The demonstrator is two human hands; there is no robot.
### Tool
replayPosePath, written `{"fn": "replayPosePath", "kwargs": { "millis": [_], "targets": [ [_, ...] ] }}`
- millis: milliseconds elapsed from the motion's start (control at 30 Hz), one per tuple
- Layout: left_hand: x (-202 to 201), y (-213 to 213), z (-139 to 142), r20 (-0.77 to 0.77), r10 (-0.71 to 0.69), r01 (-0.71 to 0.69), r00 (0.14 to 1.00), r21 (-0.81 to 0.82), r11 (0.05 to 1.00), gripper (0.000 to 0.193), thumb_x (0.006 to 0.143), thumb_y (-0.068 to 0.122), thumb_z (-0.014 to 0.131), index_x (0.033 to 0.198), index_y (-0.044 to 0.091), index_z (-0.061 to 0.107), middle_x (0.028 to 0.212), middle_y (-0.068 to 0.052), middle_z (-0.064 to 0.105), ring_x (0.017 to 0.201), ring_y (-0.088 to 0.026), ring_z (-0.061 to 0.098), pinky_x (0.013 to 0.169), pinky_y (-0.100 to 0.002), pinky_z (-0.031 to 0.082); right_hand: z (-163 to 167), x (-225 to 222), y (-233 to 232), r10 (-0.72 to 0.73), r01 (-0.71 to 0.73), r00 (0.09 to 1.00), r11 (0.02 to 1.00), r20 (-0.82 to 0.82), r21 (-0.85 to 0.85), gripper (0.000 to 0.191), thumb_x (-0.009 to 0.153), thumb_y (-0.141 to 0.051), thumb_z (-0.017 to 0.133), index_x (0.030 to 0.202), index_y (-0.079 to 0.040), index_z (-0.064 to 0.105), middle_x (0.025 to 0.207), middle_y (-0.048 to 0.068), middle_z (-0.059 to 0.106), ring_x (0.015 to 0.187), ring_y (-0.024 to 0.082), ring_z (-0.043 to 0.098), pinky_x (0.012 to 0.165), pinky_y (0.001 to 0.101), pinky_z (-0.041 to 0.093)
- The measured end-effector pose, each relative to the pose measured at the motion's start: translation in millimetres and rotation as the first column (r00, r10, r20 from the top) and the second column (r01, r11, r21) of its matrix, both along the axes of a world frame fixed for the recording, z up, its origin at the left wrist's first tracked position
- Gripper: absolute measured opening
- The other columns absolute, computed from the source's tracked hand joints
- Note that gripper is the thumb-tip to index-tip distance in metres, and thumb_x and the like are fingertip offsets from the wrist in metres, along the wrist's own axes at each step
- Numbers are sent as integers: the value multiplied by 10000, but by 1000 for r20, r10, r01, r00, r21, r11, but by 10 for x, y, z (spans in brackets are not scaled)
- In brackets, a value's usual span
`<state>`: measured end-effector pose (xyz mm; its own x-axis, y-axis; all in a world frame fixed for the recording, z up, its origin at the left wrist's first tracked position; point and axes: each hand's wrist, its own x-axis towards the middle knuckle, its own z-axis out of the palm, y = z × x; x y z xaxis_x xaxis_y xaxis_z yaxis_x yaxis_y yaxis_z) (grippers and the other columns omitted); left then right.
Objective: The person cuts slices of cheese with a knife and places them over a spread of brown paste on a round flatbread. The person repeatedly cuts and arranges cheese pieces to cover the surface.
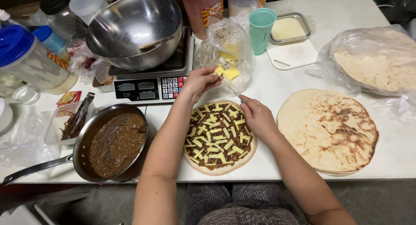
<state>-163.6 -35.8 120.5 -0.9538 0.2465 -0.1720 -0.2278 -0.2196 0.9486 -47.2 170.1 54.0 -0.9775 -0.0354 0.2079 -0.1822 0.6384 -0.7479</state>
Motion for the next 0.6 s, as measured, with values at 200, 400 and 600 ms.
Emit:
{"fn": "replayPosePath", "kwargs": {
  "millis": [200,400,600],
  "targets": [
    [5,-8,21,-20,-9,8,1000,-59,998,432,895,-75,652,1322,-94,591,1097,-195,721,952,-237,746,842,-300,657,19,24,5,1,-1,1000,1000,-7,19,372,1027,-300,514,1355,-181,644,1106,125,714,970,317,689,895,418,527],
    [37,-13,55,-32,-7,6,999,-50,999,409,899,-68,649,1306,-85,617,1087,-188,730,929,-228,754,835,-288,661,15,-2,-9,-15,15,1000,998,7,59,382,1026,-310,500,1364,-200,641,1118,119,711,980,318,683,906,424,521],
    [117,33,86,-18,-10,9,1000,-39,999,412,898,-26,671,1306,-53,620,1075,-157,730,902,-203,742,807,-277,664,65,1,0,-40,32,998,989,57,141,400,1033,-335,477,1386,-212,621,1064,112,706,948,303,687,888,429,530]
  ]
}}
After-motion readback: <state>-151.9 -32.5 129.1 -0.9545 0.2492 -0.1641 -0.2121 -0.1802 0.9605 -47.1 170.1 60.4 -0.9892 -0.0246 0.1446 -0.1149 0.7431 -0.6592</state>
